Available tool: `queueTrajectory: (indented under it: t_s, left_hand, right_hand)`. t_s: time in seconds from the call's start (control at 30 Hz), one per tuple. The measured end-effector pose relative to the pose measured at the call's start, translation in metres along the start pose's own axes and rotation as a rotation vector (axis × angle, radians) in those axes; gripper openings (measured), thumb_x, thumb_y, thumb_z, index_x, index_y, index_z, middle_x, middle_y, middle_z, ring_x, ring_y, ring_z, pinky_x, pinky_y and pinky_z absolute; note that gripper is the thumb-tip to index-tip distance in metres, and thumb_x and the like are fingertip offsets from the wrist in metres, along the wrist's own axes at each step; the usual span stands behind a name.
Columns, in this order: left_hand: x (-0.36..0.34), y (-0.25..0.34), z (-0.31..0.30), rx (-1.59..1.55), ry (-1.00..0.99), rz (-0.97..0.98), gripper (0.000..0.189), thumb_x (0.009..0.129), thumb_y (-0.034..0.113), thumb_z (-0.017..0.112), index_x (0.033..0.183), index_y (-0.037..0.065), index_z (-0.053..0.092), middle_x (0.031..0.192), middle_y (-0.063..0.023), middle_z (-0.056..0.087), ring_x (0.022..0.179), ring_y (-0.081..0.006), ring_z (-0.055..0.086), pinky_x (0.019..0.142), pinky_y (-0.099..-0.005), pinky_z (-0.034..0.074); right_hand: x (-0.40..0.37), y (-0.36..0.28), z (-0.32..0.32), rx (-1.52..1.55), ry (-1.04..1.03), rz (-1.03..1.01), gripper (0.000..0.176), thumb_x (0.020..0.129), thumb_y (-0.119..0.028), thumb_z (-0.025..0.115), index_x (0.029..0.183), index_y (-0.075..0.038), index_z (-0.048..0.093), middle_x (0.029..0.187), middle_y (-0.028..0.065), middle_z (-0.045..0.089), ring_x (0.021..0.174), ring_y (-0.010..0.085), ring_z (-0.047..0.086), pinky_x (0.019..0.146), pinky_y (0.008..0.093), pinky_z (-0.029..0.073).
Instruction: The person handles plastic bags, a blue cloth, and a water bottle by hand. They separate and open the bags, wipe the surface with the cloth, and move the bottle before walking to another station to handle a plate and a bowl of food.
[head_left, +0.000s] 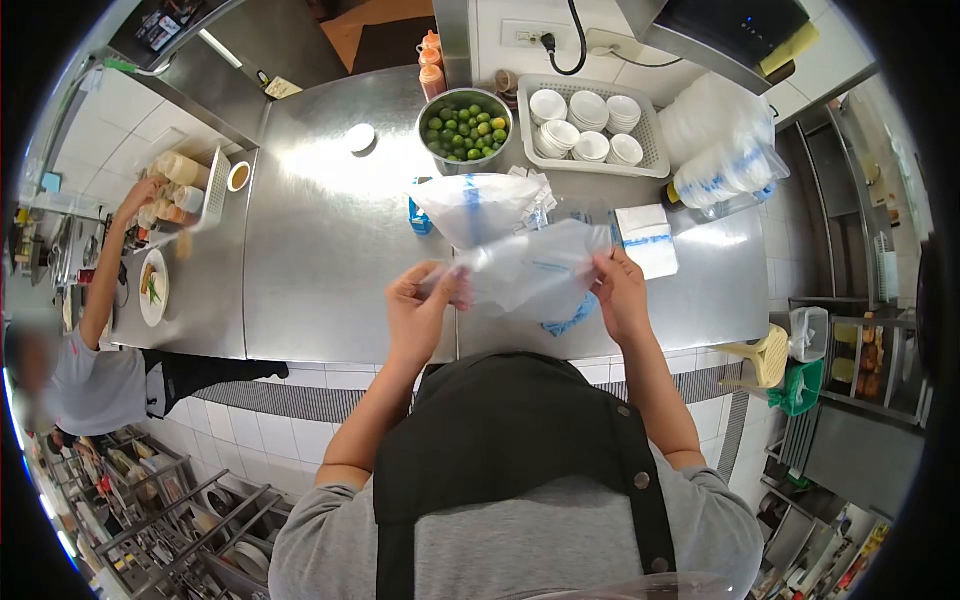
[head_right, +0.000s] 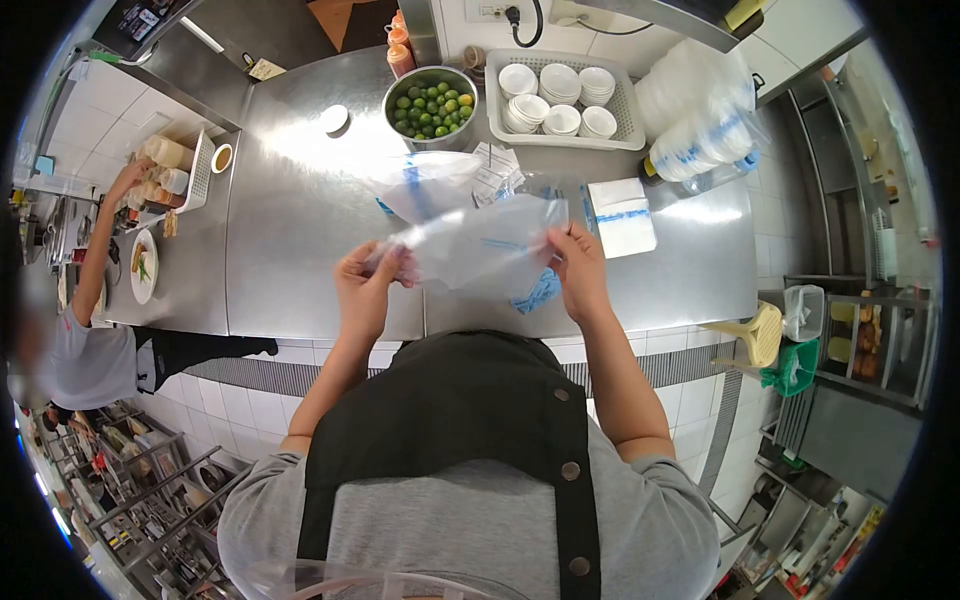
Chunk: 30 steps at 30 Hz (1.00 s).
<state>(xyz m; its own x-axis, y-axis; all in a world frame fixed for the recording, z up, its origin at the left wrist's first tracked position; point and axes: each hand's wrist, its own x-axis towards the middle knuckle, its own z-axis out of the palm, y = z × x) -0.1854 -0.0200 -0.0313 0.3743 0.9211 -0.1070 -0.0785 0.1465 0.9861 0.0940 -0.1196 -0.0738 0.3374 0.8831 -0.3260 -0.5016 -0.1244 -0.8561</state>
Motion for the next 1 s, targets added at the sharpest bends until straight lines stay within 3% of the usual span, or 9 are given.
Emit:
queueTrajectory:
  t_s: [0.1,0.2,0.3,0.4,0.5,0.63,0.77,0.87,1.0]
  left_hand:
    - [0.003,0.026,0.008,0.049,0.051,-0.027,0.013,0.093,0.009,0.069,0.092,-0.004,0.071,0.069,-0.0065,0.068,0.059,-0.0100,0.063,0.055,-0.0238,0.052]
    - [0.006,0.039,0.015,0.231,-0.018,-0.092,0.014,0.092,0.010,0.070,0.091,-0.004,0.071,0.067,-0.0061,0.067,0.056,-0.0085,0.062,0.052,-0.0233,0.051]
    - [0.010,0.040,0.024,0.311,-0.115,-0.096,0.015,0.091,0.010,0.071,0.090,-0.005,0.071,0.067,-0.0055,0.067,0.056,-0.0077,0.062,0.051,-0.0232,0.051]
    - [0.013,0.041,0.030,0.331,-0.169,-0.077,0.014,0.090,0.009,0.072,0.091,-0.004,0.071,0.066,-0.0048,0.066,0.055,-0.0080,0.062,0.051,-0.0237,0.051]
    - [0.015,0.042,0.025,0.429,-0.159,0.025,0.018,0.085,0.008,0.076,0.099,-0.001,0.071,0.067,-0.0050,0.065,0.059,-0.0121,0.063,0.055,-0.0266,0.052]
    - [0.014,0.064,0.024,0.699,0.034,0.558,0.034,0.076,0.011,0.083,0.107,0.007,0.070,0.090,-0.0073,0.067,0.086,-0.0230,0.065,0.068,-0.0333,0.052]
    - [0.009,0.084,0.019,0.979,-0.103,0.956,0.028,0.073,0.015,0.085,0.097,0.011,0.071,0.112,-0.0070,0.064,0.110,-0.0274,0.058,0.077,-0.0360,0.049]
    - [0.016,0.075,0.012,0.879,-0.200,0.978,0.019,0.075,0.013,0.082,0.085,0.008,0.067,0.102,-0.0061,0.065,0.104,-0.0275,0.060,0.076,-0.0346,0.048]
    - [0.018,0.060,0.010,0.171,-0.460,0.586,0.026,0.091,0.021,0.071,0.075,0.005,0.059,0.079,-0.0019,0.059,0.077,-0.0152,0.057,0.064,-0.0275,0.043]
  right_hand:
    - [-0.014,-0.014,0.001,-0.928,-0.097,-0.036,0.036,0.089,-0.019,0.074,0.118,-0.004,0.061,0.117,0.0115,0.063,0.108,0.0209,0.061,0.095,0.0380,0.049]
    - [-0.025,-0.034,0.033,-0.891,0.017,-0.468,0.062,0.078,-0.021,0.082,0.133,-0.008,0.056,0.134,0.0138,0.055,0.119,0.0279,0.056,0.097,0.0402,0.047]
    - [-0.032,-0.074,0.073,-0.968,-0.118,-0.847,0.065,0.074,-0.018,0.083,0.134,-0.011,0.058,0.139,0.0108,0.052,0.123,0.0316,0.053,0.102,0.0426,0.043]
    - [-0.030,-0.087,0.099,-1.288,-0.294,-1.004,0.046,0.075,-0.016,0.081,0.118,-0.011,0.067,0.136,0.0083,0.056,0.122,0.0333,0.053,0.106,0.0450,0.038]
    - [-0.010,-0.076,0.103,-1.276,-0.324,-1.098,0.022,0.079,-0.013,0.076,0.099,-0.008,0.069,0.126,0.0065,0.061,0.119,0.0307,0.055,0.104,0.0451,0.037]
    - [-0.004,-0.079,0.106,-1.211,-0.399,-0.969,0.009,0.084,-0.010,0.071,0.091,-0.007,0.066,0.116,0.0049,0.064,0.113,0.0285,0.056,0.098,0.0442,0.040]
    - [-0.007,-0.084,0.114,-1.248,-0.478,-0.905,0.007,0.087,-0.008,0.068,0.092,-0.006,0.065,0.113,0.0055,0.065,0.110,0.0294,0.056,0.097,0.0435,0.039]
    - [-0.008,-0.088,0.120,-1.220,-0.521,-0.882,0.008,0.089,-0.011,0.067,0.091,-0.004,0.065,0.107,0.0061,0.065,0.106,0.0283,0.058,0.095,0.0422,0.041]
    - [-0.006,-0.096,0.111,-1.026,-0.726,-0.551,0.011,0.092,-0.011,0.065,0.089,-0.001,0.065,0.102,0.0093,0.064,0.097,0.0255,0.061,0.087,0.0379,0.047]
